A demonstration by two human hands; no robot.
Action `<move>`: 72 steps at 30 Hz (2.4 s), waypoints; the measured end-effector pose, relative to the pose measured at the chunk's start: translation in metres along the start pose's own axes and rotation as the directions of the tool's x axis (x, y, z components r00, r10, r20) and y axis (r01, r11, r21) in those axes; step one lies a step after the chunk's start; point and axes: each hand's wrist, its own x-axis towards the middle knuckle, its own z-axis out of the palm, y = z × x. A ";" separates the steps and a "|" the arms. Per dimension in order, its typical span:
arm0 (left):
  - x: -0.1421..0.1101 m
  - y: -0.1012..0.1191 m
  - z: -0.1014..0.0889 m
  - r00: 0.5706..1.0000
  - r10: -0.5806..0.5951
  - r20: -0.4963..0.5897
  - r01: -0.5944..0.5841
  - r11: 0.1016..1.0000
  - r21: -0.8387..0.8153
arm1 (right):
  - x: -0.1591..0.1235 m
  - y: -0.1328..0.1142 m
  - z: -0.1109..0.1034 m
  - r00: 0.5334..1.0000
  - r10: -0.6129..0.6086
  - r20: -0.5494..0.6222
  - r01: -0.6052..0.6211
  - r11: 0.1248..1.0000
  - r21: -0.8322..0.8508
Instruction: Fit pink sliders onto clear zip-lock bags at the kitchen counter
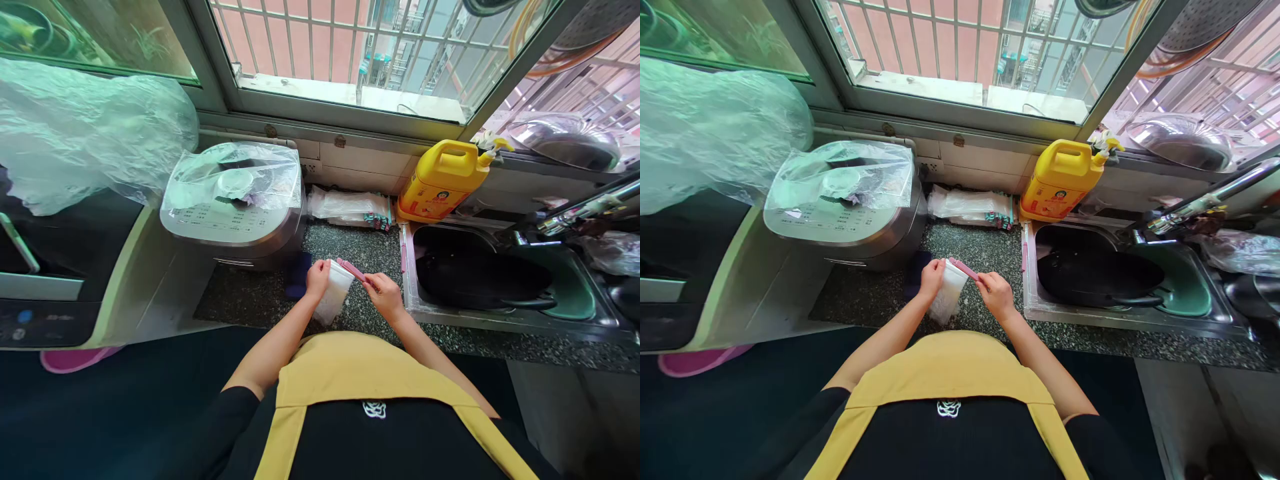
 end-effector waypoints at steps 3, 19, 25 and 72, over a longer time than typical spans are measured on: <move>0.012 -0.015 -0.005 0.998 -0.013 -0.061 0.031 0.950 0.312 | -0.001 0.001 -0.001 1.000 0.016 0.004 -0.016 1.000 0.020; -0.003 0.005 0.009 0.997 0.081 -0.016 -0.082 0.993 -0.084 | -0.002 0.002 -0.004 1.000 0.022 -0.008 -0.022 0.999 0.044; -0.007 0.019 0.010 0.997 0.072 -0.019 -0.074 0.948 -0.310 | -0.002 0.001 -0.004 1.000 0.024 -0.013 -0.023 0.999 0.041; -0.021 0.048 0.006 0.974 0.214 0.071 -0.171 0.906 -0.387 | 0.001 -0.009 -0.007 1.000 0.004 -0.008 -0.003 1.000 0.023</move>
